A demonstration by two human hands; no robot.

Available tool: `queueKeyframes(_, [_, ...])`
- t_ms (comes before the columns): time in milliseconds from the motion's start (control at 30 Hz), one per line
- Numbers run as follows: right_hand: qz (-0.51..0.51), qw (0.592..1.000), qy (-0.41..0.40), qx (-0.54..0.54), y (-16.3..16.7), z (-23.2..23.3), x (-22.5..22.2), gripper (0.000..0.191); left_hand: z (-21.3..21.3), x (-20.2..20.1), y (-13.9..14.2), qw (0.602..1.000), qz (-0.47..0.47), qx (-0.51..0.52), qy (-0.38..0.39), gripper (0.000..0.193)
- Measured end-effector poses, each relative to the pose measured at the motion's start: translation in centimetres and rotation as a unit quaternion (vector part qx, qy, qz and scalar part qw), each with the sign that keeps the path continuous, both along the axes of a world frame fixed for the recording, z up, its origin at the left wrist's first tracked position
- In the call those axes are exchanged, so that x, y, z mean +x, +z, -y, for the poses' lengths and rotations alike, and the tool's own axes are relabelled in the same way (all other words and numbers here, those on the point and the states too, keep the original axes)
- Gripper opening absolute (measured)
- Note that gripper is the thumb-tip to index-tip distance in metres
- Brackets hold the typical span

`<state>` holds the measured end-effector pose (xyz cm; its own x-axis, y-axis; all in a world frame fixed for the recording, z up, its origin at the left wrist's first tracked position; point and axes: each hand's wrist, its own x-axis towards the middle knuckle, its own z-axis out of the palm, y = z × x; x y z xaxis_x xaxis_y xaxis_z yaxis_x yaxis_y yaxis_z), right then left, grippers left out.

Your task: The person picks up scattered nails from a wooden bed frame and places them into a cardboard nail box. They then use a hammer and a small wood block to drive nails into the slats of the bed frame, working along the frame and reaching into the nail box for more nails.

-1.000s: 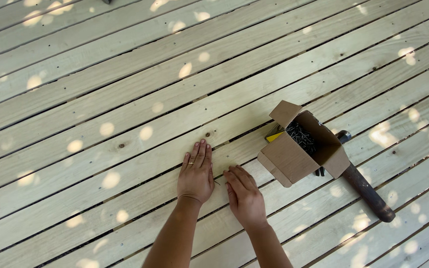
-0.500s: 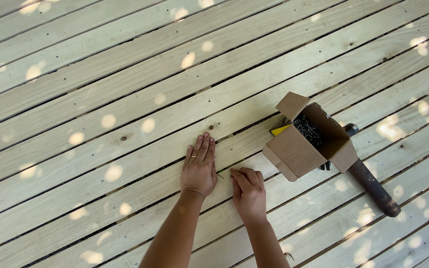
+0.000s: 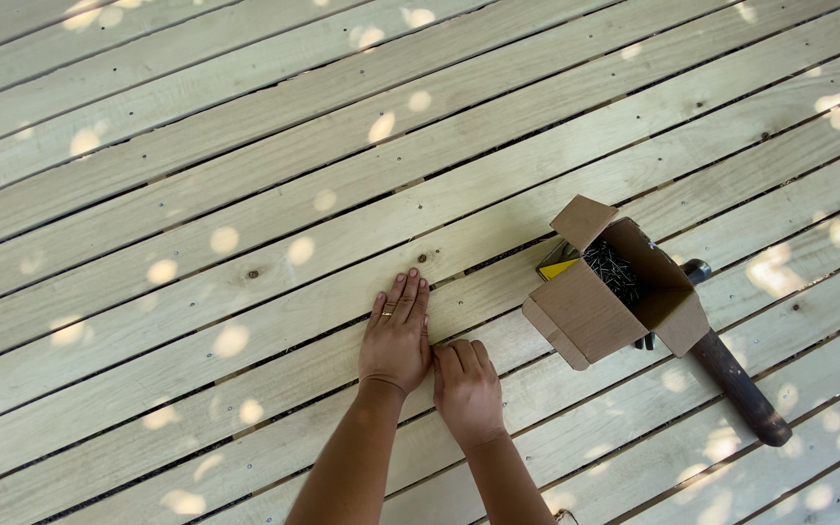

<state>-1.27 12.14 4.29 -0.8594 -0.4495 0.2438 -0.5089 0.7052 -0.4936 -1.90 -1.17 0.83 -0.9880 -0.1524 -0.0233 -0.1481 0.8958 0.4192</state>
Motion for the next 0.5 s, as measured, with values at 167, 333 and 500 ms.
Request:
queueKeyframes(167, [0.006, 1.000, 0.008, 0.000, 2.3, -1.2, -1.1, 0.011, -1.6, -0.2, 0.8, 1.000, -0.003, -0.009, 0.001, 0.053])
queueKeyframes(333, [-0.061, 0.977, -0.102, -0.178, 7.0, -6.5, 0.2, 0.004, -4.0, 1.8, -1.5, 1.000, 0.003, -0.030, 0.004, 0.054])
queueKeyframes(500, [-0.229, 0.925, -0.257, -0.160, 15.3, -15.2, -3.1, 0.010, -6.2, 3.9, 0.2, 0.998, 0.012, -0.056, 0.002, 0.056])
